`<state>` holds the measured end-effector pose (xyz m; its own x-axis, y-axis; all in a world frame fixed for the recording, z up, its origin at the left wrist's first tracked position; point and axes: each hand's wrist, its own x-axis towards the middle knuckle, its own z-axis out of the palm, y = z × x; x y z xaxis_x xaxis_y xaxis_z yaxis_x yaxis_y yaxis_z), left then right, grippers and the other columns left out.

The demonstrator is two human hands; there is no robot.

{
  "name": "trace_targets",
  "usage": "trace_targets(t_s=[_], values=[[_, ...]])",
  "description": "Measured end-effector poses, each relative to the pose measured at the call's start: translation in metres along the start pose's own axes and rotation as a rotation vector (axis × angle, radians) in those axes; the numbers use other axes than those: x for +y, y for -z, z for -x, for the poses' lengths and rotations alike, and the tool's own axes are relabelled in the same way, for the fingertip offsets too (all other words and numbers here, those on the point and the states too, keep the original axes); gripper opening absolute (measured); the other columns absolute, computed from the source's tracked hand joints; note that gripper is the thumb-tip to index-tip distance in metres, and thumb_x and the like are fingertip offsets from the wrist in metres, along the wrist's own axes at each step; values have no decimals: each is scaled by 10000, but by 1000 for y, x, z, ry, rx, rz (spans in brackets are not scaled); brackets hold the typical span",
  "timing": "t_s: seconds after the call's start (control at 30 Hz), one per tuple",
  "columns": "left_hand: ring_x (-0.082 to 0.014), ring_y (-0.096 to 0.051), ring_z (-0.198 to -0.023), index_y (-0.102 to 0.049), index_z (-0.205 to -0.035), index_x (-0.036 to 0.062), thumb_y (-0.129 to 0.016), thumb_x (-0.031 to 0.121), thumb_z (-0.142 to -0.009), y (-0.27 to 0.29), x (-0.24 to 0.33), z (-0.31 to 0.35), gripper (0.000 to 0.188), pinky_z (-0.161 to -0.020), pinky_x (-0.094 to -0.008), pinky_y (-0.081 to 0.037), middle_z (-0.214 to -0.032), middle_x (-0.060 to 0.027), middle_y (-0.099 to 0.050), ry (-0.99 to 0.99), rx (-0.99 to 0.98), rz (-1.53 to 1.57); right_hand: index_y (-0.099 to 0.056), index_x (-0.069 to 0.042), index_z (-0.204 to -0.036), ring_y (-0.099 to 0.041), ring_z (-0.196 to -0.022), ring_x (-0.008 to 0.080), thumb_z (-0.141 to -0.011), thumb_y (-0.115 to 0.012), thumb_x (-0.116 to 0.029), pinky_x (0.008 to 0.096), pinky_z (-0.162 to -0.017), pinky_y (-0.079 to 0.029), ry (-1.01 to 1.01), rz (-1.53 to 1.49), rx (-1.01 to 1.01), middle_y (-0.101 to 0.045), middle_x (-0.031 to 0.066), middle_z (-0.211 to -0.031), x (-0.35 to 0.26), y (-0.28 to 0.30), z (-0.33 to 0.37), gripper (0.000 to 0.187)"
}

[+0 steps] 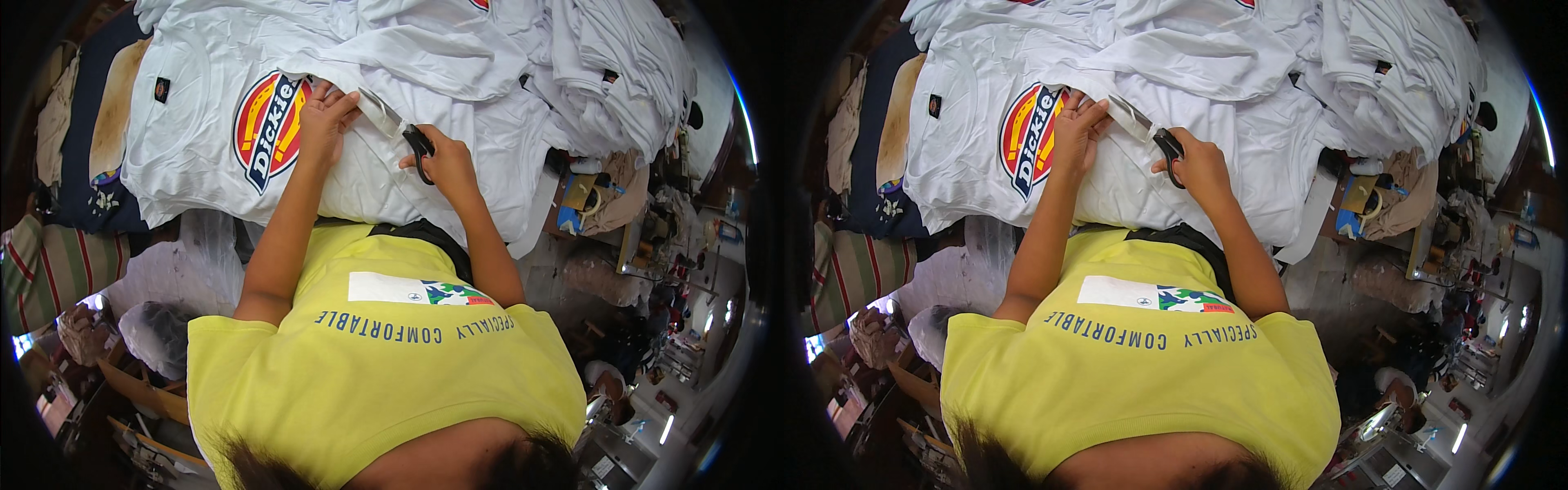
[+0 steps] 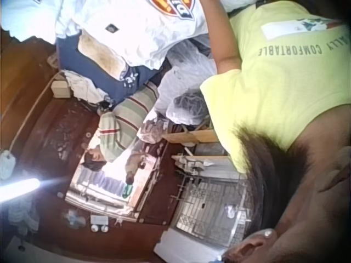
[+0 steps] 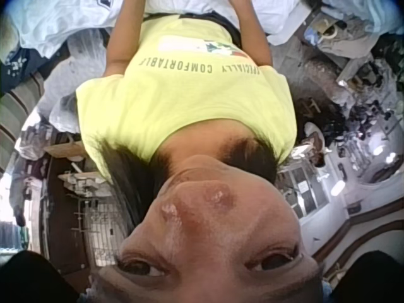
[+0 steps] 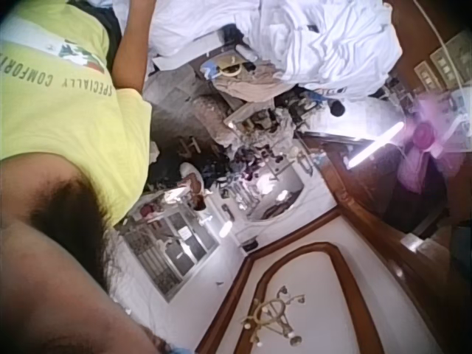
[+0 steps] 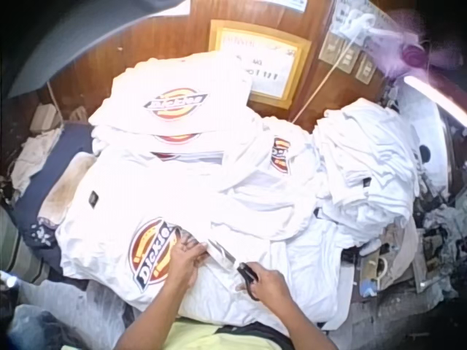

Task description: The person organizes, aligns, and trims excess threads from white t-shirts using shears in a garment factory setting.

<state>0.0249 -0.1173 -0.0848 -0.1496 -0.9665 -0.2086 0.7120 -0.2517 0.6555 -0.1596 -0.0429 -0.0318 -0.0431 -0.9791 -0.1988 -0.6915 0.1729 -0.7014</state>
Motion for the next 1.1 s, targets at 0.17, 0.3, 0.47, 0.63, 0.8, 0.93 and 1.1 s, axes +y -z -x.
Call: trace_targets(t_s=[0.17, 0.3, 0.47, 0.63, 0.8, 0.93, 1.1], values=[[-161, -590, -899, -420, -1193, 13, -598, -85, -741, 2, -2, -2, 495, -808, -301, -504, -1009, -93, -587, -52, -33, -18, -547, -75, -1042, -555, -542, 215, -558, -800, -324, 308, -534, -427, 57, 170, 37, -554, 95, -617, -11, -5, -5, 600], [-163, -583, -927, -394, -1224, 34, -590, -87, -751, 2, 0, 0, 527, -817, -299, -494, -1039, -84, -581, -41, -47, -47, -537, -92, -1061, -551, -566, 214, -500, -796, -412, 315, -558, -431, 43, 210, 6, -528, 74, -616, -21, -5, -15, 695], [-157, -587, -908, -420, -1200, 31, -599, -76, -747, -2, 5, 0, 499, -788, -283, -503, -1011, -79, -591, -31, -32, -17, -539, -96, -1043, -566, -568, 279, -600, -770, -300, 353, -537, -424, 14, -11, -30, -578, 114, -617, -15, -5, -15, 539], [-149, -583, -909, -431, -1196, 32, -603, -68, -747, 4, 7, -8, 491, -778, -262, -498, -1024, -70, -587, -26, 14, -42, -540, -84, -1033, -564, -545, 270, -644, -746, -197, 341, -523, -426, -7, -7, -25, -587, 117, -621, -11, -7, -10, 454], [-149, -579, -919, -423, -1211, 26, -600, -78, -742, 9, 3, -7, 511, -787, -263, -496, -1056, -74, -573, -36, -29, -42, -546, -64, -1037, -553, -529, 244, -634, -763, -213, 318, -504, -415, 179, 218, 76, -591, 129, -645, -22, -10, -18, 481], [-148, -581, -911, -426, -1209, 19, -597, -77, -744, 4, 6, -4, 504, -788, -265, -496, -1049, -75, -578, -43, -13, -39, -552, -54, -1026, -550, -505, 227, -650, -729, -129, 300, -488, -414, 148, 217, 64, -595, 121, -632, -23, -11, -23, 421], [-149, -584, -901, -436, -1188, 2, -598, -60, -751, 10, 10, -11, 471, -784, -269, -497, -1046, -79, -581, -28, 22, -39, -537, -84, -1011, -573, -545, 310, -600, -766, -287, 361, -507, -432, 25, -43, -43, -626, 98, -657, -17, -8, -18, 512]])
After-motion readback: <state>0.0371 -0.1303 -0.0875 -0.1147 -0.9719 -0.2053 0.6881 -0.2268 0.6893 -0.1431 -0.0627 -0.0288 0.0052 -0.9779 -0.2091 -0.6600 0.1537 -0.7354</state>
